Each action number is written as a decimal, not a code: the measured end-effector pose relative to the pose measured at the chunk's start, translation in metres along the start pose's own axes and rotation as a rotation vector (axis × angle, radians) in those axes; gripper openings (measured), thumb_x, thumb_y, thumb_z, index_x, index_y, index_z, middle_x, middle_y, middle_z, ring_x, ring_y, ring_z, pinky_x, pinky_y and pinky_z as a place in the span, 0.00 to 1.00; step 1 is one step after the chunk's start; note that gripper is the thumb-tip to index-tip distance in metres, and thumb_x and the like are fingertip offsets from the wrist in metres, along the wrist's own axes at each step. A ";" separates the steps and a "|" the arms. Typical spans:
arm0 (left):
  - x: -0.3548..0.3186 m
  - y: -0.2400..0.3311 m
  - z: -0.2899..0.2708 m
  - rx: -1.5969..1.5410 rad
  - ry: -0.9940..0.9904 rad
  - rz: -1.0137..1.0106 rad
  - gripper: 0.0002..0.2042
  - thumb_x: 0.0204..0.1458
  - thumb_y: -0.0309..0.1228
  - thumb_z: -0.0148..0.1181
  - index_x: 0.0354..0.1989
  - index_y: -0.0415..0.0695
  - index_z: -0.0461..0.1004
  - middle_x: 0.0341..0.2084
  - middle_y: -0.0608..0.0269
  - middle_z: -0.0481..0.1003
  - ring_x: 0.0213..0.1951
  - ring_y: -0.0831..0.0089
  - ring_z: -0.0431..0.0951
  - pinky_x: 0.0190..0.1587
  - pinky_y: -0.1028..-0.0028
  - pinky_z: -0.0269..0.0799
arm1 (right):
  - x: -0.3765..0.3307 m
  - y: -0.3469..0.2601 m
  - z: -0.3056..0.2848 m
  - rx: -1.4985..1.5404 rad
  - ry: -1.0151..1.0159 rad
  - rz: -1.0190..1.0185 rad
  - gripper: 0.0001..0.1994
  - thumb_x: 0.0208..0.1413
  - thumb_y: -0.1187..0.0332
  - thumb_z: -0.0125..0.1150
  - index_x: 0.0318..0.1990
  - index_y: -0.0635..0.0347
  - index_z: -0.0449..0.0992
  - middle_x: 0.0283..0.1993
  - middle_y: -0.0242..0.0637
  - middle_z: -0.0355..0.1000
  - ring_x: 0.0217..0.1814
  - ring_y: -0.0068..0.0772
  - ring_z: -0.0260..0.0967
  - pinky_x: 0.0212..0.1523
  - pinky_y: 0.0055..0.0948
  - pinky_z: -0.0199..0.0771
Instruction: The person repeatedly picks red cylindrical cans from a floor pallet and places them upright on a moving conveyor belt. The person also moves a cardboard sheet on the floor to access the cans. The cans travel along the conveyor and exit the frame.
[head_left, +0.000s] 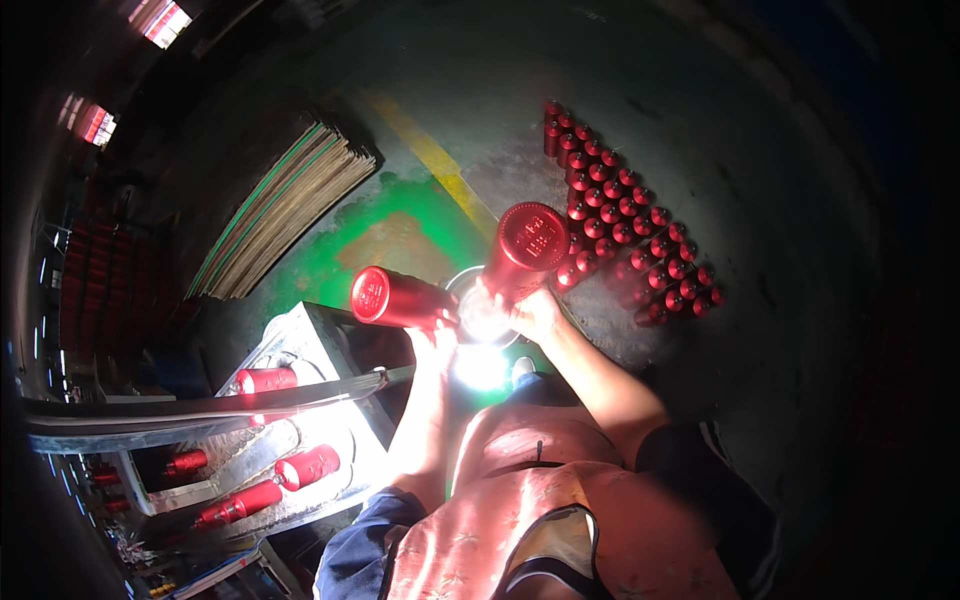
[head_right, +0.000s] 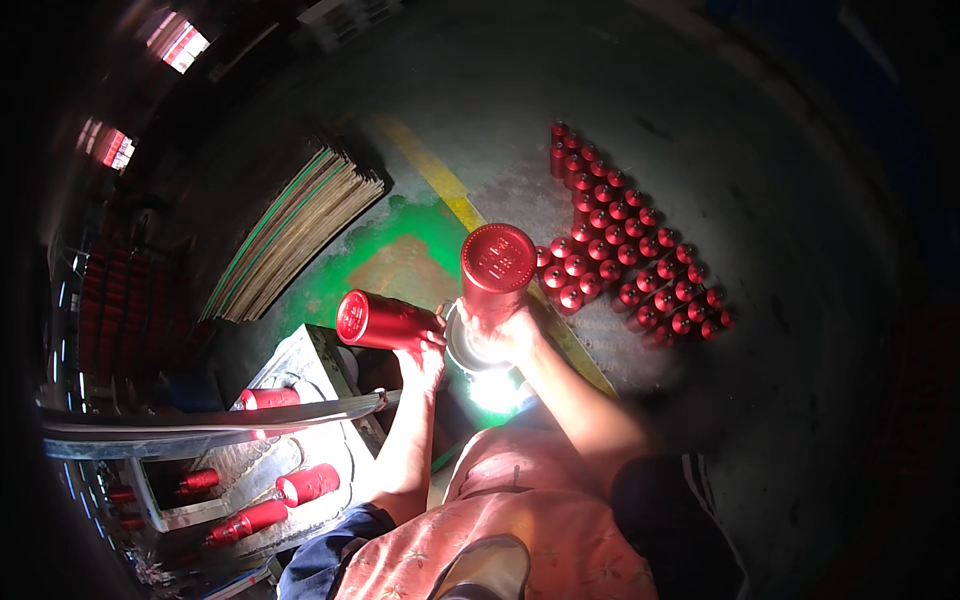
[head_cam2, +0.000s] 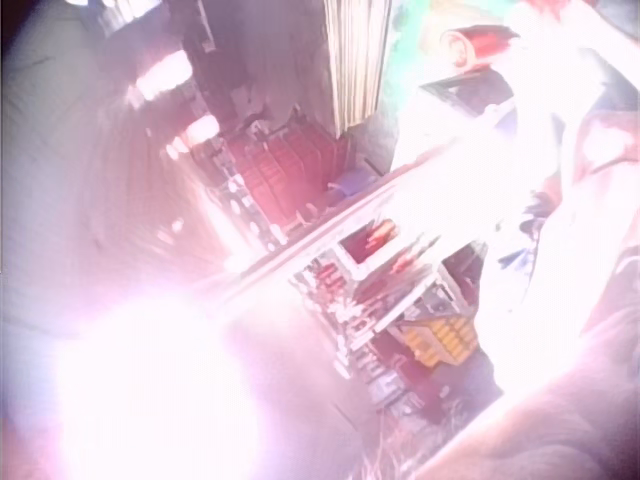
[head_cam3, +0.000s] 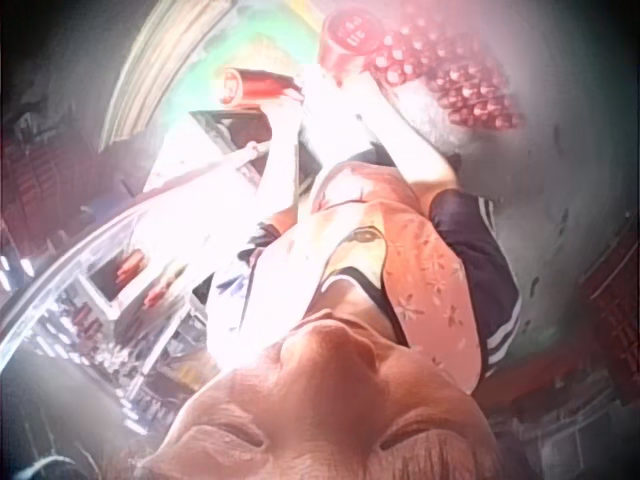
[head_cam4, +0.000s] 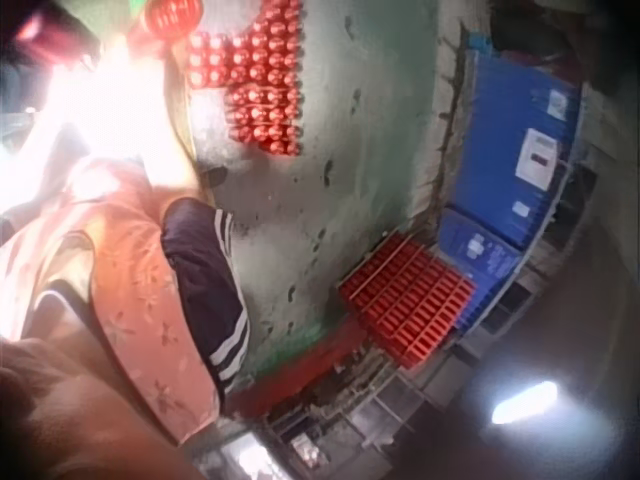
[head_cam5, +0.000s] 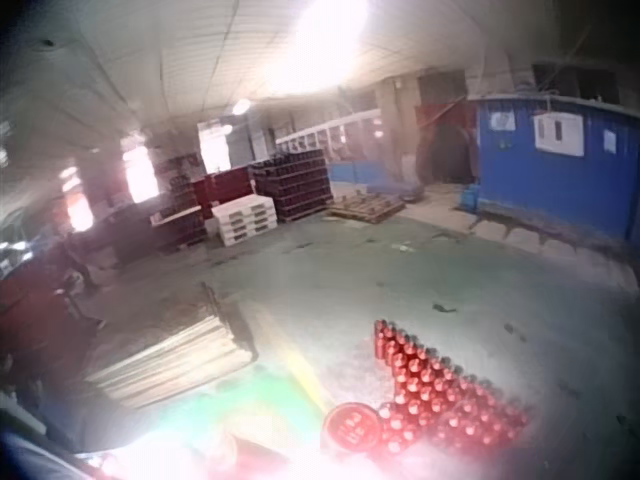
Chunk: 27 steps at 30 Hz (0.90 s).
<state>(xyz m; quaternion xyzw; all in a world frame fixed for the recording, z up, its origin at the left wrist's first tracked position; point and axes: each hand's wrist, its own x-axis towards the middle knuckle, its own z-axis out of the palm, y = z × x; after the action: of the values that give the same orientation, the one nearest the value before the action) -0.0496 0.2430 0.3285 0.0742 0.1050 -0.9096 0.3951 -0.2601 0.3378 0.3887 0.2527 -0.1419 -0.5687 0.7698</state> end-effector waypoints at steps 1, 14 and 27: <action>0.005 0.006 -0.002 -0.018 -0.030 0.012 0.27 0.51 0.45 0.68 0.56 0.46 0.71 0.51 0.41 0.69 0.43 0.51 0.74 0.37 0.67 0.82 | 0.009 0.001 -0.003 0.034 -0.011 0.044 0.30 0.60 0.48 0.54 0.59 0.66 0.67 0.57 0.57 0.69 0.55 0.57 0.70 0.47 0.45 0.81; -0.132 0.002 0.044 -0.112 -0.246 -0.233 0.29 0.58 0.50 0.58 0.55 0.35 0.67 0.49 0.41 0.71 0.43 0.56 0.78 0.44 0.64 0.83 | -0.098 0.054 -0.044 -0.374 -0.185 -0.067 0.30 0.60 0.55 0.59 0.63 0.67 0.65 0.63 0.60 0.61 0.60 0.62 0.65 0.51 0.49 0.80; -0.497 0.071 0.055 0.910 0.605 0.744 0.23 0.62 0.49 0.51 0.55 0.43 0.71 0.46 0.58 0.76 0.44 0.68 0.78 0.40 0.63 0.78 | -0.208 0.173 -0.200 -0.290 0.166 0.127 0.29 0.64 0.44 0.48 0.64 0.54 0.65 0.62 0.58 0.63 0.61 0.61 0.65 0.55 0.51 0.75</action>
<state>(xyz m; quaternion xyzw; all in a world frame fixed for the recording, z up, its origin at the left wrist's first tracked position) 0.3360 0.5316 0.4811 0.5171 -0.2161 -0.6053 0.5653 -0.0844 0.6191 0.3316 0.1757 -0.0101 -0.5107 0.8416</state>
